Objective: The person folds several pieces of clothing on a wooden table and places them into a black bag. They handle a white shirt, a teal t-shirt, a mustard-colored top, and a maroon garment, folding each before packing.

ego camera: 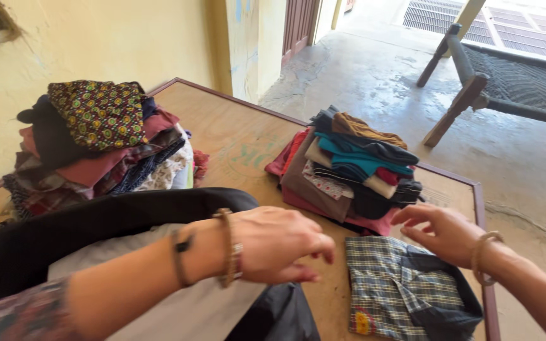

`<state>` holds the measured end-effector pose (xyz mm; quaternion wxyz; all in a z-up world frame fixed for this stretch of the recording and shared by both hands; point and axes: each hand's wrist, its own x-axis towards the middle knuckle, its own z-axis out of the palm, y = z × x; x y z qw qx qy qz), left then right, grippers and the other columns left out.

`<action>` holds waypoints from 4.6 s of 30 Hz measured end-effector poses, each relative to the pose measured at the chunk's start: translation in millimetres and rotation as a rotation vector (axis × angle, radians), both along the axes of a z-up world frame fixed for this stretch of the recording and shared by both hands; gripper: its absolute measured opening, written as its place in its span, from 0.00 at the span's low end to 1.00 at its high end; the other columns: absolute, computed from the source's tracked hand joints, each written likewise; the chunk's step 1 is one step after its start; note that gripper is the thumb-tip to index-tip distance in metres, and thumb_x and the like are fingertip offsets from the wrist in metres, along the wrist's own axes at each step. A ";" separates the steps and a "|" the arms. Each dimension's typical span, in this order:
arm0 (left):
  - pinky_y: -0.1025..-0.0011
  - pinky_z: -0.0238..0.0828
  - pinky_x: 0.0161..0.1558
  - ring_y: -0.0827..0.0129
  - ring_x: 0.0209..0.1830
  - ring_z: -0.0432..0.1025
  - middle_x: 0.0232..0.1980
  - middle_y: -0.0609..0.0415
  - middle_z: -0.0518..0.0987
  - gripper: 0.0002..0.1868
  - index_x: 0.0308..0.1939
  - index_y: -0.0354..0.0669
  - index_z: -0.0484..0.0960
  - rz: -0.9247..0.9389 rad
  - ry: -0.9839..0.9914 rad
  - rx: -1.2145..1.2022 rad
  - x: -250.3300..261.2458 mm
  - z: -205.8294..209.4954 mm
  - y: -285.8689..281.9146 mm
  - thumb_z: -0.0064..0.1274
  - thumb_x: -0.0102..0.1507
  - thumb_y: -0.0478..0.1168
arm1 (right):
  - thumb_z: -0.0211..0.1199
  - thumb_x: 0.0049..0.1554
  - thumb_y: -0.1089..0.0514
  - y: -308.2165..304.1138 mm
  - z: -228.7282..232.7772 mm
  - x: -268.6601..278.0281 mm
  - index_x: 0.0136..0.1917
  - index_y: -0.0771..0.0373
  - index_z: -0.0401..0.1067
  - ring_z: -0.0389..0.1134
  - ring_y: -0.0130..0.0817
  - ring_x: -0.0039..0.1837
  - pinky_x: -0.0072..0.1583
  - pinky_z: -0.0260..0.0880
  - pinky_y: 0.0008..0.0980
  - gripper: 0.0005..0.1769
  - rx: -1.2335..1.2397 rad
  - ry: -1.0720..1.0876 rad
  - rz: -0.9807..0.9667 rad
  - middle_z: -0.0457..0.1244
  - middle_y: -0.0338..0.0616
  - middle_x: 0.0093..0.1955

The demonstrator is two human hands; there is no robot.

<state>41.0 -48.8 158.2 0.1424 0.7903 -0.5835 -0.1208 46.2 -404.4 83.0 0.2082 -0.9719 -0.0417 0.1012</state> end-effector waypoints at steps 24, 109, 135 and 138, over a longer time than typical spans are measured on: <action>0.46 0.60 0.68 0.44 0.71 0.60 0.71 0.44 0.66 0.38 0.68 0.62 0.75 0.366 -0.030 0.456 82.8 -82.8 -109.9 0.61 0.55 0.64 | 0.70 0.48 0.53 -26.5 -48.6 48.7 0.67 0.47 0.69 0.58 0.47 0.72 0.69 0.59 0.47 0.33 -0.207 -0.411 -0.007 0.60 0.42 0.68; 0.63 0.65 0.59 0.56 0.53 0.70 0.65 0.33 0.75 0.36 0.62 0.22 0.74 1.066 1.150 -0.950 251.2 8.5 -216.4 0.63 0.61 0.51 | 0.65 0.59 0.40 62.1 79.2 39.1 0.76 0.43 0.61 0.29 0.55 0.85 0.78 0.37 0.64 0.35 -0.738 0.157 -0.056 0.35 0.53 0.85; 0.52 0.73 0.55 0.59 0.57 0.72 0.64 0.48 0.75 0.30 0.65 0.45 0.76 1.422 0.933 -0.630 279.3 -6.4 -72.4 0.52 0.63 0.56 | 0.66 0.57 0.42 -126.2 15.2 150.7 0.70 0.48 0.72 0.67 0.42 0.73 0.73 0.68 0.45 0.29 -0.450 0.266 -0.402 0.65 0.39 0.72; 0.49 0.73 0.58 0.59 0.61 0.71 0.67 0.51 0.74 0.29 0.66 0.52 0.75 1.456 0.929 -0.533 242.9 3.5 -51.3 0.50 0.64 0.57 | 0.60 0.59 0.44 -128.0 17.9 172.2 0.68 0.48 0.77 0.68 0.44 0.72 0.71 0.68 0.45 0.25 -0.523 0.123 -0.376 0.68 0.44 0.70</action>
